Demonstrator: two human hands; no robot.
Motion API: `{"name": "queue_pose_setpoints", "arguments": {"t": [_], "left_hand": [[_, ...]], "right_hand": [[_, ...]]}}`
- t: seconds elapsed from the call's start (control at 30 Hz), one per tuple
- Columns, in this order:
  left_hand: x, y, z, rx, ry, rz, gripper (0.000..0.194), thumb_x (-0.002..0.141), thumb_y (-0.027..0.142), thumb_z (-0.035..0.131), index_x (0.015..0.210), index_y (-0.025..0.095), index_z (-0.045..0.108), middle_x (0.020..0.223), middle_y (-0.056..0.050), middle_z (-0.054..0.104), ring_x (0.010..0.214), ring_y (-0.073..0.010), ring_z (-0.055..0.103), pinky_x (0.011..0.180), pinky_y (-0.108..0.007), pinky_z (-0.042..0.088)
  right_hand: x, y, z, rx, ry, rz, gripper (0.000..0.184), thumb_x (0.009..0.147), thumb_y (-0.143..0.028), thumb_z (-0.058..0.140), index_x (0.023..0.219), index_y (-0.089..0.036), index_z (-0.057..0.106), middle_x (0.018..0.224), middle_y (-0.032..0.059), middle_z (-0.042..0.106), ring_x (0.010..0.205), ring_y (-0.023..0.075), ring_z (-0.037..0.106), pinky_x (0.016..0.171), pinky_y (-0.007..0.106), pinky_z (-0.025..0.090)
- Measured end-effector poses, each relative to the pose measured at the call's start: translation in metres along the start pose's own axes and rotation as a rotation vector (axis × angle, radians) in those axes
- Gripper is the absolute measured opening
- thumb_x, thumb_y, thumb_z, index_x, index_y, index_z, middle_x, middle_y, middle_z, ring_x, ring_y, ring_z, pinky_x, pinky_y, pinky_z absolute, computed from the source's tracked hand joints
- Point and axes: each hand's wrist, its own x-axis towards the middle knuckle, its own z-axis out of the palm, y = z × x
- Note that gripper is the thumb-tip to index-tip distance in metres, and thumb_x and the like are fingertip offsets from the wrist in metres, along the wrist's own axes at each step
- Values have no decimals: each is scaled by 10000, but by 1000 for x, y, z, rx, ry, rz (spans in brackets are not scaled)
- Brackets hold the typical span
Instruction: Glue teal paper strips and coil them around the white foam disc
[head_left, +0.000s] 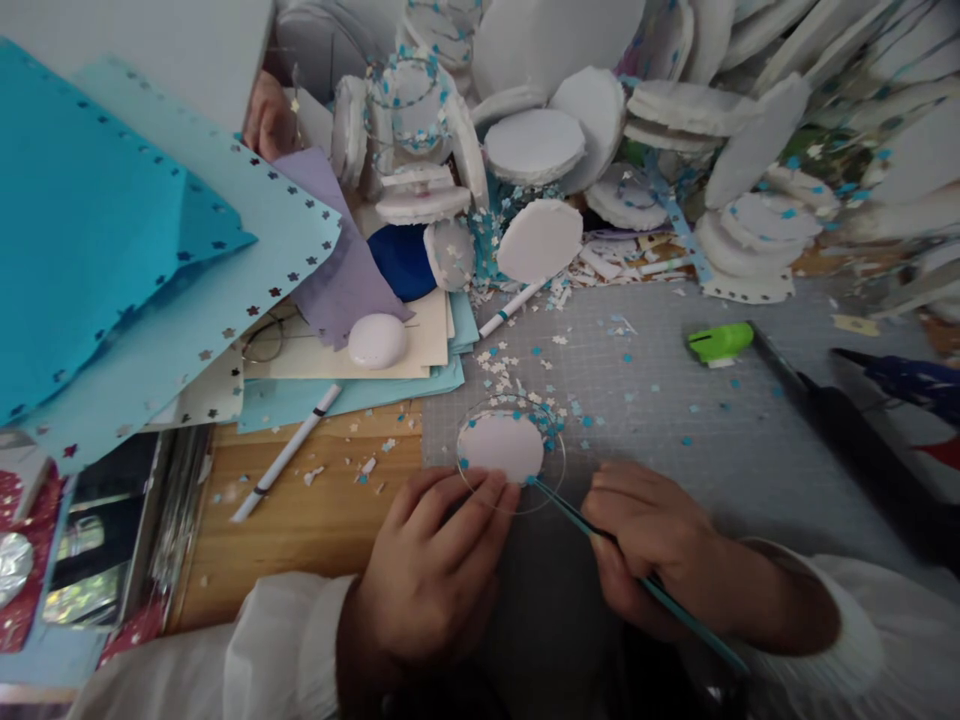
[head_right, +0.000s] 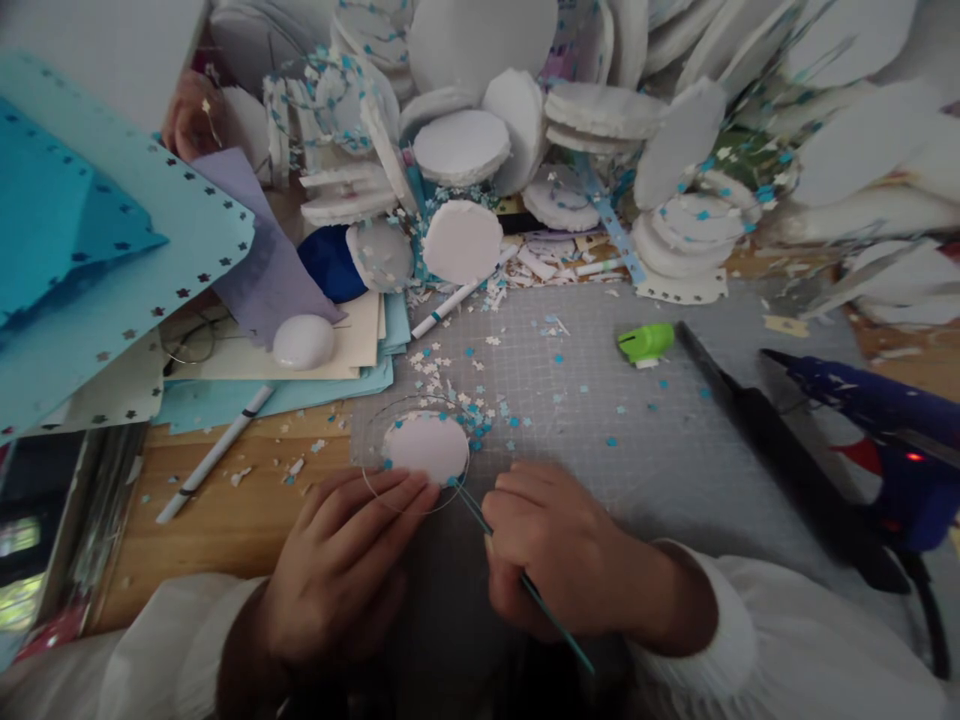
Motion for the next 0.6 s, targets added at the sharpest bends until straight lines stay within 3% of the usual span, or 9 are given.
{"name": "queue_pose_setpoints", "arguments": {"t": [0.17, 0.37, 0.5, 0.6], "left_hand": [[0, 0, -1, -4, -19, -9, 407, 786, 94, 442, 1157, 80, 609, 1139, -75, 673, 1050, -232, 540, 928, -379, 389], [-5, 1, 0, -34, -29, -42, 427, 791, 100, 463, 1204, 78, 570, 1188, -80, 644, 1089, -252, 508, 940, -404, 378], [-6, 2, 0, 1, -35, -55, 428, 799, 114, 489, 1222, 98, 556, 1179, -72, 644, 1081, -250, 507, 937, -406, 377], [-4, 3, -1, 45, -61, -45, 428, 806, 142, 508, 1231, 119, 554, 1170, -67, 638, 1062, -247, 509, 938, -412, 369]], "right_hand": [[3, -2, -9, 65, 50, -49, 307, 588, 21, 443, 558, -184, 217, 488, -22, 362, 510, 119, 314, 504, 297, 241], [-6, -1, -17, 350, 221, 85, 322, 714, 9, 458, 641, -192, 217, 520, -44, 319, 496, 117, 306, 508, 297, 231], [-9, 1, -13, 624, 550, 285, 226, 852, -118, 460, 713, -229, 320, 564, -47, 311, 488, 116, 313, 475, 275, 243], [-3, 3, -13, 758, 738, 432, 236, 834, -165, 545, 732, -245, 348, 557, -59, 320, 463, 108, 315, 428, 248, 209]]}}
